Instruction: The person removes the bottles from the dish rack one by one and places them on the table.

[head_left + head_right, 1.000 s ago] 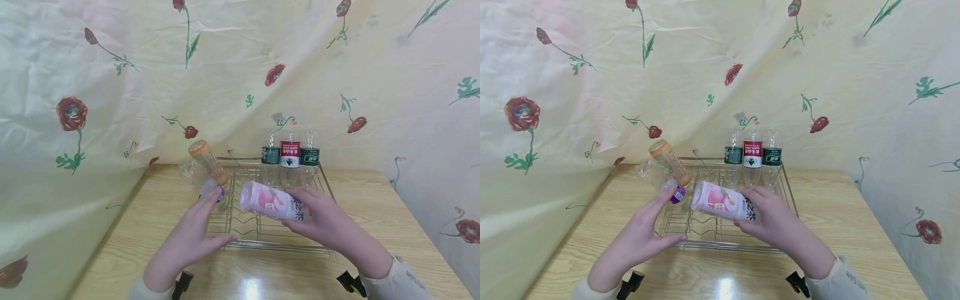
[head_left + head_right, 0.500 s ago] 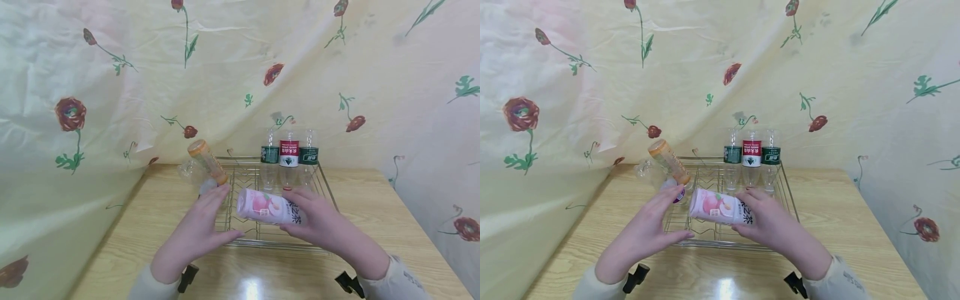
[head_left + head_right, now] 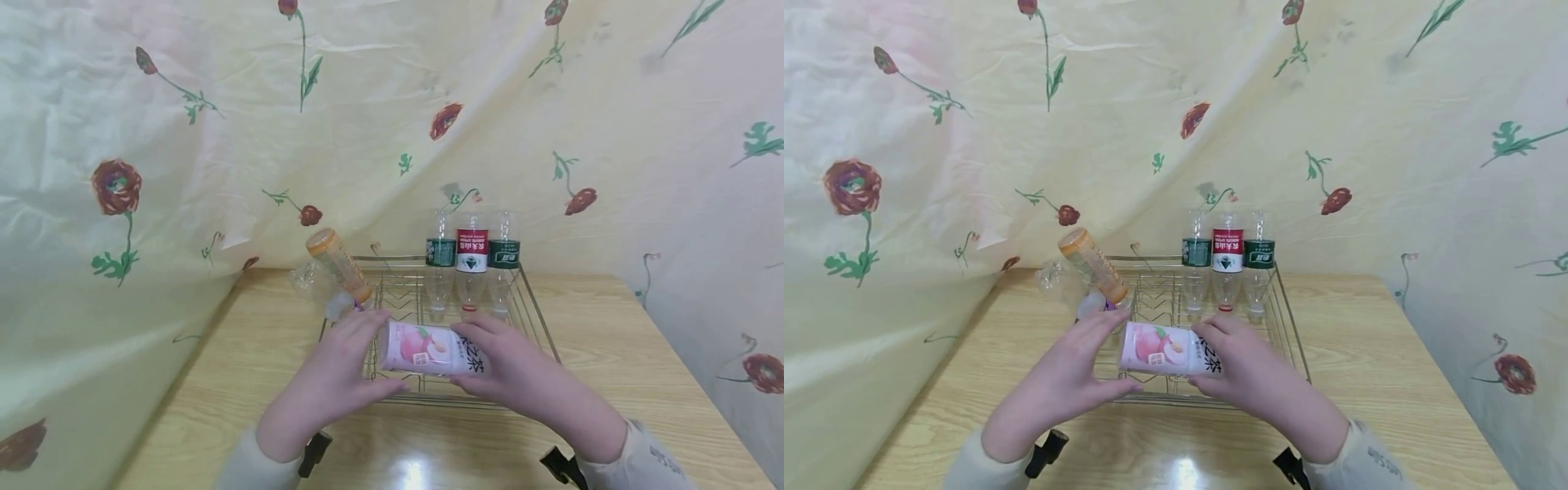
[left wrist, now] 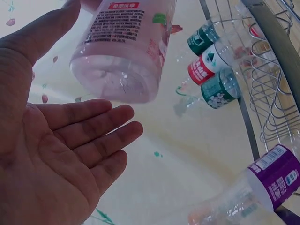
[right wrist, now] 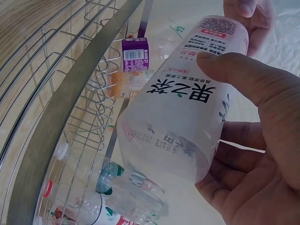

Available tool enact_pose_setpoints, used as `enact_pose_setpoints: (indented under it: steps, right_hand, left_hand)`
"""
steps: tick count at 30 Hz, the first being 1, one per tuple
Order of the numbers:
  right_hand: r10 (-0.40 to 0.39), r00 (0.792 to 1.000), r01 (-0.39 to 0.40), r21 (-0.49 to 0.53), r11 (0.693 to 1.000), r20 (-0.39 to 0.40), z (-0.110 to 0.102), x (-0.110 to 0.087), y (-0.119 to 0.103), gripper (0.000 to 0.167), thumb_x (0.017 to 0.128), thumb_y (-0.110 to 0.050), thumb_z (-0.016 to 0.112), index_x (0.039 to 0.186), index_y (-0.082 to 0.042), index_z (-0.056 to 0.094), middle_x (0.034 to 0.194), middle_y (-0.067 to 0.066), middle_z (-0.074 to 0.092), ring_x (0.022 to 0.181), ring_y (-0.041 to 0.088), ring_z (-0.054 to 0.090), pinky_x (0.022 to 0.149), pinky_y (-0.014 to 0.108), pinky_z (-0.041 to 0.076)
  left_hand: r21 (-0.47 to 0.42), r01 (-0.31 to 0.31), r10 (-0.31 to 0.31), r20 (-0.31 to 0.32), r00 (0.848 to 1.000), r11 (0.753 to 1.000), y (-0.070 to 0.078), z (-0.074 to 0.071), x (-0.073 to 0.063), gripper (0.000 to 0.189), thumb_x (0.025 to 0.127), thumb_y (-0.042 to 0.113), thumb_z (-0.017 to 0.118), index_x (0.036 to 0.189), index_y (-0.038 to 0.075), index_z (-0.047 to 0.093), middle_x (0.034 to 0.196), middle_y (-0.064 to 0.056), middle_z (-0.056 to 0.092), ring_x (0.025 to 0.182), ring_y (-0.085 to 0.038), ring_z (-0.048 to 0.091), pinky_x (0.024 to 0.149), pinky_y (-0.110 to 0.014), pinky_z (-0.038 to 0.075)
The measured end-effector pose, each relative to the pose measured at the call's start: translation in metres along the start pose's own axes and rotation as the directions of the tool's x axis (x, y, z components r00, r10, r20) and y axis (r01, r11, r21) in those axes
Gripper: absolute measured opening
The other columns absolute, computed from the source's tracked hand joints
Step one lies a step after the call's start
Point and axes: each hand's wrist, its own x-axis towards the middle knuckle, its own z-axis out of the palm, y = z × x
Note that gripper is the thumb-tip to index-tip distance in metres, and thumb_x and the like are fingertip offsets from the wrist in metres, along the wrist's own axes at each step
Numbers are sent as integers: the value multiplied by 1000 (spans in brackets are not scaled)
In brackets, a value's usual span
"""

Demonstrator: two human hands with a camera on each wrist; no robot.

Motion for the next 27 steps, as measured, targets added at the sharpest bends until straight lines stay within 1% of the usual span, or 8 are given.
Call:
enact_pose_setpoints:
  steps: [2,6,8,14,17,23,27]
  right_hand:
    - [-10,1000,10,-16,1000,-1,1,1,-1,66,72,-25,94,127,0,67,124,14,64,101,26,64,76,35,59]
    - [-33,999,33,-48,998,-6,3,2,-3,65,71,-26,94,125,1,67,119,12,65,96,23,63,73,33,59]
    - [-47,999,46,-68,997,-12,5,3,-4,65,71,-27,94,123,1,68,116,11,66,94,21,62,72,32,58]
    - [-82,996,80,-104,991,-16,7,6,-7,65,70,-27,95,122,1,68,112,9,66,91,20,62,71,31,58]
    - [-90,996,87,-123,989,-13,7,7,-9,65,69,-26,95,122,2,68,112,10,66,93,21,62,73,32,58]
    - [-105,994,103,-175,979,-1,8,8,-13,66,68,-25,95,121,4,68,109,11,66,93,22,62,75,34,58]
    - [-117,993,116,-214,970,9,11,8,-16,66,68,-26,95,121,5,68,108,11,67,91,23,63,75,35,58]
  left_hand:
    - [11,-3,3,5,1000,1000,2,1,2,91,73,48,91,144,6,52,143,-8,56,134,-23,48,114,-39,36]
    - [36,-26,26,16,1000,999,5,4,6,88,73,43,93,142,5,53,140,-7,57,132,-21,49,113,-36,37]
    - [54,-38,37,28,999,998,6,5,8,87,73,44,92,141,5,54,138,-7,59,131,-21,50,113,-35,37]
    - [118,-70,63,62,996,991,10,9,13,83,74,45,91,138,6,56,134,-7,62,128,-24,53,112,-35,39]
    - [162,-64,52,80,995,985,15,10,15,84,73,46,91,138,5,56,133,-7,62,126,-25,54,111,-38,41]
    - [279,-34,-6,143,990,960,22,14,17,86,76,49,88,139,1,56,131,-10,63,122,-27,56,112,-40,40]
    - [338,-42,-11,153,988,940,25,19,16,79,76,49,88,132,1,60,124,-8,66,115,-26,58,110,-40,42]
